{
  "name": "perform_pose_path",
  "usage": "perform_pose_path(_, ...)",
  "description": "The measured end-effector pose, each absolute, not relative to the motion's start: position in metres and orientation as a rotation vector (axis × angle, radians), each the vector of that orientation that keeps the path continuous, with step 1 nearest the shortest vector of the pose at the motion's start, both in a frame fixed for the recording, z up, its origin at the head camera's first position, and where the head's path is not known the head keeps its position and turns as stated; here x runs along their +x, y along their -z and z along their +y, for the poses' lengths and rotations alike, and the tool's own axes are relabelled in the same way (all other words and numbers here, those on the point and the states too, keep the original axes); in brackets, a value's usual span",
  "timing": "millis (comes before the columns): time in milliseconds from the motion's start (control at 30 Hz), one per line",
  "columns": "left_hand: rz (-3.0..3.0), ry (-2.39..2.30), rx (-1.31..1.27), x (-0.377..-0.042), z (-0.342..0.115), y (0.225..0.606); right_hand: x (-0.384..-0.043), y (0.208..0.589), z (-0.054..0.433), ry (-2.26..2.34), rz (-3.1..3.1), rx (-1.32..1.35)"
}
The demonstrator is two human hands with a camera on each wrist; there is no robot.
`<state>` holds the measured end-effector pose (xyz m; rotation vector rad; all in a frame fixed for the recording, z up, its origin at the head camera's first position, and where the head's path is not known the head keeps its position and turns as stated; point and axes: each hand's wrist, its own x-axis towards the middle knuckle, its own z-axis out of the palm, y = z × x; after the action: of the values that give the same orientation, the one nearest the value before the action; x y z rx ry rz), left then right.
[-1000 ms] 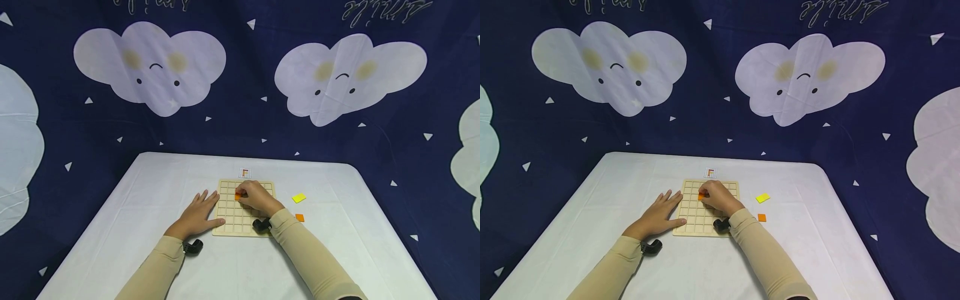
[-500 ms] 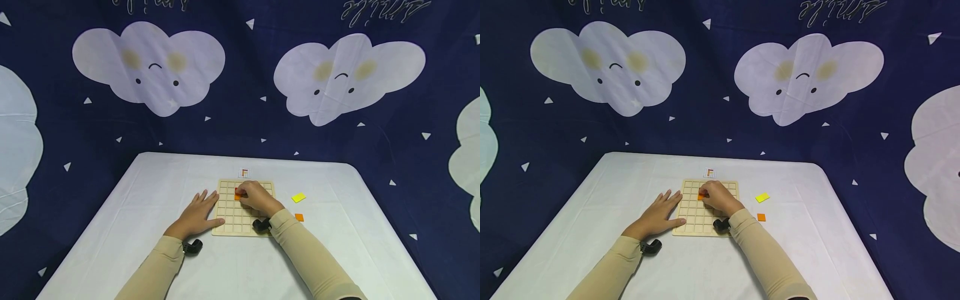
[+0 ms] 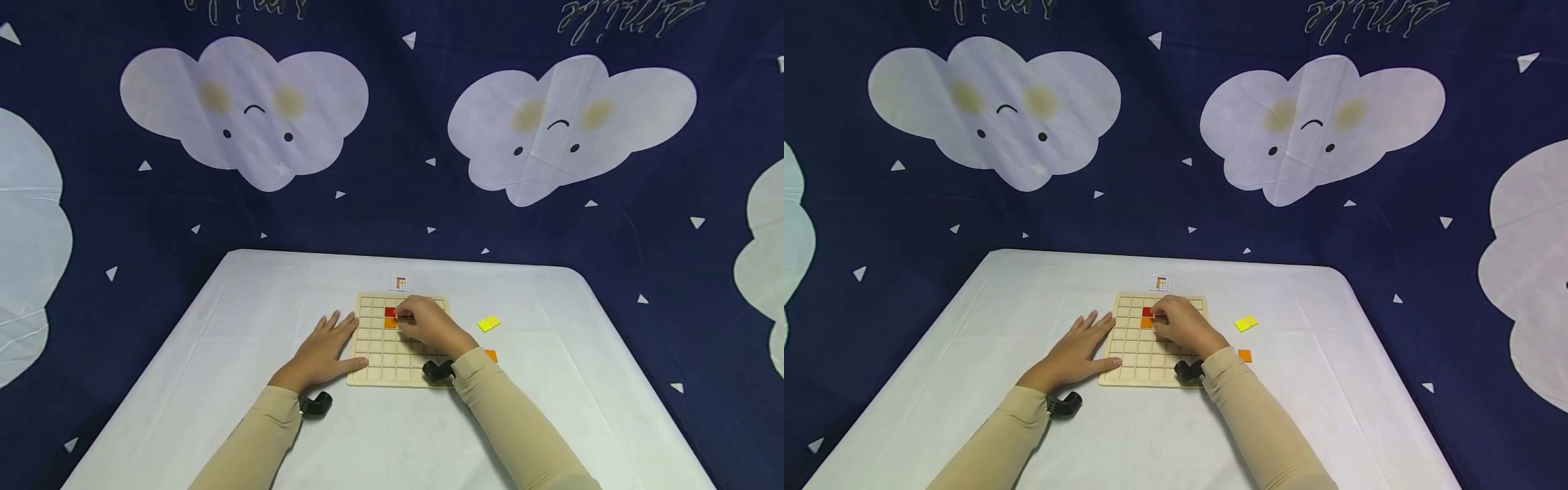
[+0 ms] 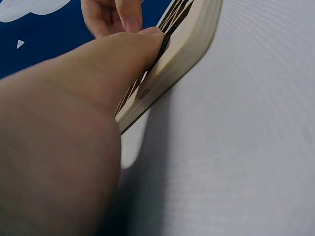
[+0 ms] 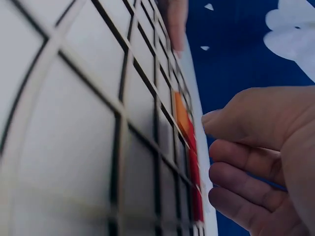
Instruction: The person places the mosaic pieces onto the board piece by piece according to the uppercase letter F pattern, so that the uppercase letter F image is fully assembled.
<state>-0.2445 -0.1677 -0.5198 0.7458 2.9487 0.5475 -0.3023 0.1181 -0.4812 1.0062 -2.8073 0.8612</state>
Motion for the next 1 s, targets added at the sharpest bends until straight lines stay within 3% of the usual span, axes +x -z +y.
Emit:
perform_pose_path(533,2.960,-0.567,0.734,-0.244,-0.166,0.522,-0.266,0.490,0.244,-0.969,-2.805,0.682)
perform_pose_path(1000,2.954,-0.573,0.735,-0.243,-0.166,0.520,-0.240,0.495,0.283,-1.022,-2.904,0.628)
